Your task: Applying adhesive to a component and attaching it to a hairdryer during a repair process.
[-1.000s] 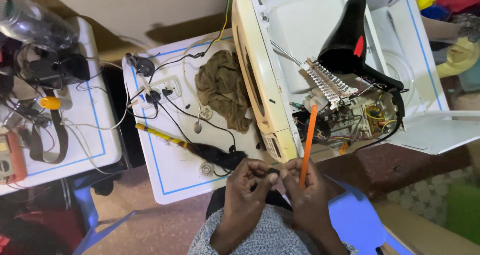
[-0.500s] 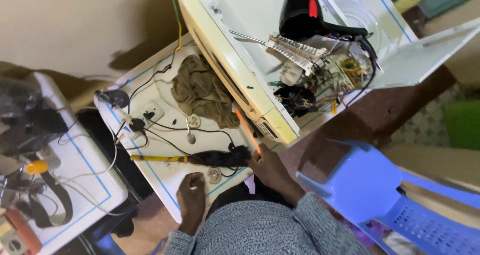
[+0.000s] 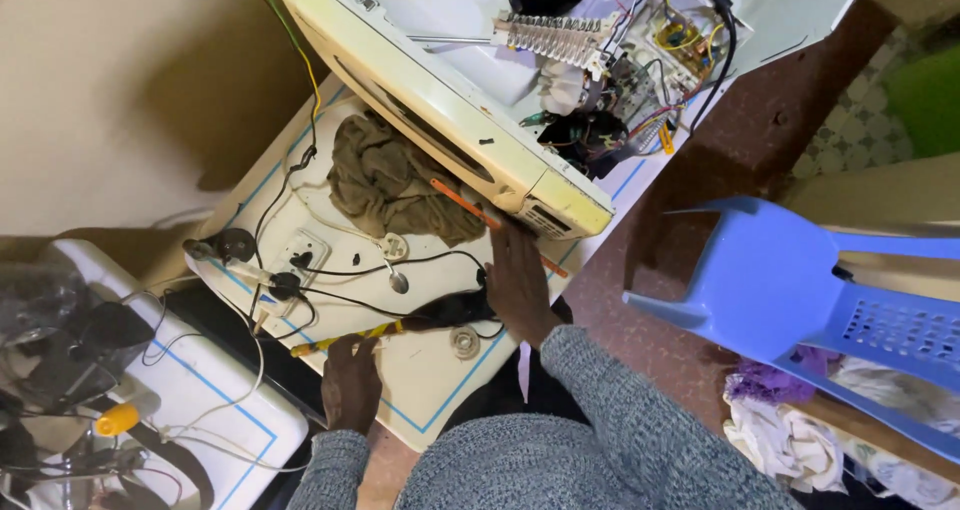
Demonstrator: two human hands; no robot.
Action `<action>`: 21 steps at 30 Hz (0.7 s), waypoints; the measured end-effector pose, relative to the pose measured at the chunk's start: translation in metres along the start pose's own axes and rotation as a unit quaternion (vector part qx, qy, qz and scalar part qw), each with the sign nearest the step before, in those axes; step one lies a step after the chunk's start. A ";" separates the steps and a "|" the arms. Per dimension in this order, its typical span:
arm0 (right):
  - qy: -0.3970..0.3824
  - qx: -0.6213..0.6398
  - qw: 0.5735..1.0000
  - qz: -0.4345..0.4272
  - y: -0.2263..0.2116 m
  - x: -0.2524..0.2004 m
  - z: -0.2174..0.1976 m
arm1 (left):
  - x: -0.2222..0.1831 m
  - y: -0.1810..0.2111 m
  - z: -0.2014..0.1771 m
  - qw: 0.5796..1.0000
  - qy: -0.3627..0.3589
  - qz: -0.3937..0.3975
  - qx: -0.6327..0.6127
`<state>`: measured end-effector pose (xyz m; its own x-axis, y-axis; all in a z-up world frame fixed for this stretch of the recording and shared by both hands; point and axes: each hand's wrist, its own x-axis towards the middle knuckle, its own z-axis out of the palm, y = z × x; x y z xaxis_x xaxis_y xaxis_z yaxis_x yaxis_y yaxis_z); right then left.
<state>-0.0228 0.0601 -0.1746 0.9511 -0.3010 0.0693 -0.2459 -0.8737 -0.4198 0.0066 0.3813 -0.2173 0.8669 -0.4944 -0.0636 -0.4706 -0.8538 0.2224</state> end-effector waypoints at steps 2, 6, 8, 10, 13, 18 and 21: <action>-0.057 0.075 0.990 -0.108 -0.013 -0.025 0.028 | 0.002 -0.005 0.006 1.000 -0.008 0.009 0.010; -0.205 0.145 0.929 -0.271 -0.054 -0.076 0.078 | -0.002 -0.014 0.017 1.000 0.010 0.022 0.001; -0.237 0.122 0.923 -0.276 -0.062 -0.076 0.084 | 0.001 -0.016 0.023 1.000 -0.007 0.025 0.008; -0.272 0.102 0.914 -0.284 -0.073 -0.073 0.093 | 0.003 -0.016 0.019 0.999 -0.027 0.022 0.017; -0.247 -0.010 0.916 -0.315 -0.078 -0.072 0.119 | 0.004 -0.004 0.007 0.999 -0.021 -0.002 0.025; -0.140 -0.073 0.919 -0.360 -0.069 -0.080 0.155 | 0.026 0.057 -0.071 0.778 -0.013 -0.377 -0.502; -0.087 -0.140 0.912 -0.376 -0.075 -0.072 0.143 | 0.025 0.069 -0.075 0.720 0.020 -0.385 -0.577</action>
<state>-0.0458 0.2019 -0.2773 0.8796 0.4674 0.0879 0.4733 -0.8786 -0.0643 0.0082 0.3221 -0.1303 0.8127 0.0771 -0.5776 0.5820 -0.1569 0.7979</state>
